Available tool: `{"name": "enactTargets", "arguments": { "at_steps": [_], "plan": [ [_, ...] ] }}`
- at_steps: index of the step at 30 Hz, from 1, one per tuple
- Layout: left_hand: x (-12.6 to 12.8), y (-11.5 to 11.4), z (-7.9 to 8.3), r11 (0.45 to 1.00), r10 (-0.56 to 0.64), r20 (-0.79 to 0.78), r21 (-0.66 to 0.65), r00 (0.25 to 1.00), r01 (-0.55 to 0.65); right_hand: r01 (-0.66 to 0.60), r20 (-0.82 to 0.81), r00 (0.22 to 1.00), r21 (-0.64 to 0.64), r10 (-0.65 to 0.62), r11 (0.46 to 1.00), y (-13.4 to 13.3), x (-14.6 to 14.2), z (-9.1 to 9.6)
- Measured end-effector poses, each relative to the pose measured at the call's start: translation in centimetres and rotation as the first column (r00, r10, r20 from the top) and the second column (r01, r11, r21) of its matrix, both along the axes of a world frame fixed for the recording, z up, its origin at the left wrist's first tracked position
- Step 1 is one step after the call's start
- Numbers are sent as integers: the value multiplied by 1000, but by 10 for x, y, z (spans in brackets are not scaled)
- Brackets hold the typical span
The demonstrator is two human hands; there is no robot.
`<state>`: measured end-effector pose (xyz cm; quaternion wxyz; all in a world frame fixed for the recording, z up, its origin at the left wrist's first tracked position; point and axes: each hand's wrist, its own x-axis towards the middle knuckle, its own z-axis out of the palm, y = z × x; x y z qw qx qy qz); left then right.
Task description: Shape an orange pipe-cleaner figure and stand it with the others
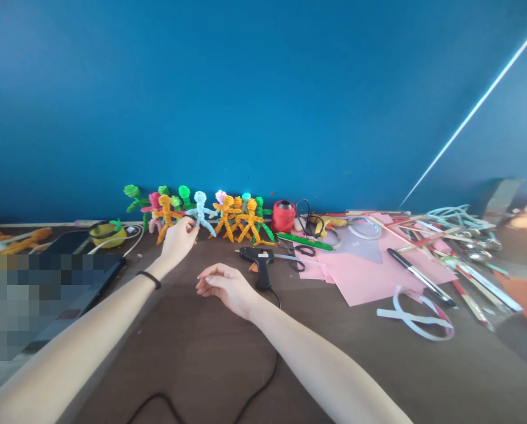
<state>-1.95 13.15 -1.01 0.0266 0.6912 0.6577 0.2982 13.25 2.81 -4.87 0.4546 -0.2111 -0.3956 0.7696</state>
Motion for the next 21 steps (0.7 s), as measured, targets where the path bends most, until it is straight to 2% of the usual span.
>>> {"name": "enactTargets", "arguments": {
  "at_steps": [13,21],
  "plan": [
    [0,15,23,1000,0,59,-13,998,1,4,7,1000,-4,-4,1000,0,-1,0],
    [-2,22,20,997,59,-20,-42,998,-60,-1,6,1000,-2,1,1000,0,0,0]
  ]
}}
